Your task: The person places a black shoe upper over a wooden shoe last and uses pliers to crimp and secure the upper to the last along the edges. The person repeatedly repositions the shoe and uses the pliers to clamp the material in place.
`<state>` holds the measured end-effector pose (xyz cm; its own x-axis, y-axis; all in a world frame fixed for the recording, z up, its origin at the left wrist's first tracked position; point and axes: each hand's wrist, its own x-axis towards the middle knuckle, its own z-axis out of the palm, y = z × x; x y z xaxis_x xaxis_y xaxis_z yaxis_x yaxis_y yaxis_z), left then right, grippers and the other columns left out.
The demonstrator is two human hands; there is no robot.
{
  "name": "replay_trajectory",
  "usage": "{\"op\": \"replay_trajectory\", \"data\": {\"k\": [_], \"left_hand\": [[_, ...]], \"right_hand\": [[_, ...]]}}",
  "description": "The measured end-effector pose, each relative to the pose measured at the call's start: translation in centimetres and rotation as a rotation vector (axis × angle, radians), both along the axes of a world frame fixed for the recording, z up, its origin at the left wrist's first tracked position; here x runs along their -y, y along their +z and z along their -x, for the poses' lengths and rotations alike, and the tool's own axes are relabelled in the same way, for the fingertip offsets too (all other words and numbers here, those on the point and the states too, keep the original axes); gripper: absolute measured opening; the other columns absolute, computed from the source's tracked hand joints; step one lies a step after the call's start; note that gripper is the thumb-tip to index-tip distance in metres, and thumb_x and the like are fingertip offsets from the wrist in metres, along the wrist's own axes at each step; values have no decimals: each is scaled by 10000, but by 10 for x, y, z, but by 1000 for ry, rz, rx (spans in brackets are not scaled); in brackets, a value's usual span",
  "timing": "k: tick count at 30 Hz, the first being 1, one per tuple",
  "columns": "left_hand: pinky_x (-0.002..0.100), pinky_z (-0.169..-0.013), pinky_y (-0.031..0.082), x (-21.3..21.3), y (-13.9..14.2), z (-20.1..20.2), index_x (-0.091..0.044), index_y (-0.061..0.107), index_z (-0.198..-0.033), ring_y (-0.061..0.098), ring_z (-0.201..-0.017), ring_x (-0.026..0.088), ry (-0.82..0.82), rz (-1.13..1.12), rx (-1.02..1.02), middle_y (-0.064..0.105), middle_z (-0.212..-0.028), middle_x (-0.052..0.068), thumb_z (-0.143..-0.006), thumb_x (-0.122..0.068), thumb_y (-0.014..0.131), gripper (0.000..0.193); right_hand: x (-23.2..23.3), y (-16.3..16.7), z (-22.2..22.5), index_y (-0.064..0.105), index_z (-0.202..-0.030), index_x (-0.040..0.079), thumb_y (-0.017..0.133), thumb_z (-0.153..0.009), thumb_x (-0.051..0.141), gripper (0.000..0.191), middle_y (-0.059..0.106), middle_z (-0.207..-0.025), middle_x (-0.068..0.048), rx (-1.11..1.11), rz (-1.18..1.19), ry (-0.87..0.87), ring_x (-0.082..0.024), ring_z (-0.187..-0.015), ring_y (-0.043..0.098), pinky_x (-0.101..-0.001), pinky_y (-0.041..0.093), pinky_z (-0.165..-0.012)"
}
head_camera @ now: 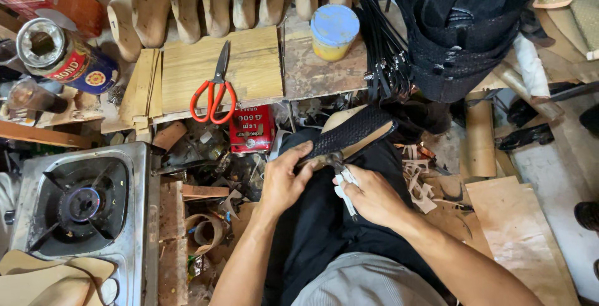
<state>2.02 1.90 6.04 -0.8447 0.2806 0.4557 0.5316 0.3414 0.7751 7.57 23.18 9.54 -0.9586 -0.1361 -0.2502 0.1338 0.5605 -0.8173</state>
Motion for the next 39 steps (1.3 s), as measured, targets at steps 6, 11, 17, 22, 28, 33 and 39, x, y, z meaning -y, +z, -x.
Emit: {"op": "replay_trajectory", "data": {"k": [6,11,17,22,28,33,39], "left_hand": [[390,-864,605,-2,9,-15,6,690,-1157,734,-1060,343,-19,118,-121,718,-1252,186,-829,-21,769,339],[389,-834,608,-2,9,-21,-8,703,-1144,739,-1022,333,-9,137,-154,721,-1240,180,-830,-30,776,324],[353,-920,600,1,0,-9,23,684,-1117,740,-1129,303,4,-24,143,738,-1219,183,-825,-38,775,312],[343,-971,569,2,-8,3,31,710,-1105,748,-1130,281,47,-87,218,758,-1172,179,-834,-44,774,288],[343,-985,566,3,-10,5,24,712,-1101,743,-1150,285,51,-94,233,757,-1187,183,-844,-47,775,274],[357,-841,575,2,-1,0,-20,718,-1170,754,-1018,272,47,-45,290,764,-1174,154,-835,-63,768,342],[392,-744,566,14,12,28,-90,671,-1273,710,-888,332,-180,79,507,757,-1040,161,-911,-177,754,382]], "right_hand": [[-5,28,-9,686,-1109,44,540,-934,152,252,770,-900,-159,112,-109,67,-312,-831,765,-416,571,-751],[0,27,-23,588,-1245,17,552,-925,115,337,705,-885,-209,-75,-106,40,-395,-775,721,-448,561,-709],[25,-30,-20,593,-1204,-19,617,-950,114,287,699,-926,-243,-513,-137,-108,-438,-786,691,-482,553,-651],[38,-72,-2,598,-1127,-5,636,-977,137,210,687,-840,-229,-612,-170,-180,-429,-730,688,-490,541,-601],[31,-57,-7,602,-1122,-5,611,-957,132,215,688,-818,-239,-546,-134,-105,-440,-705,683,-505,540,-589],[9,-29,-5,578,-963,10,586,-930,134,129,691,-731,-241,-204,-236,79,-454,-715,691,-552,537,-630],[13,-23,4,576,-943,7,600,-900,148,150,686,-702,-240,-208,-362,133,-464,-692,680,-574,533,-637]]}}
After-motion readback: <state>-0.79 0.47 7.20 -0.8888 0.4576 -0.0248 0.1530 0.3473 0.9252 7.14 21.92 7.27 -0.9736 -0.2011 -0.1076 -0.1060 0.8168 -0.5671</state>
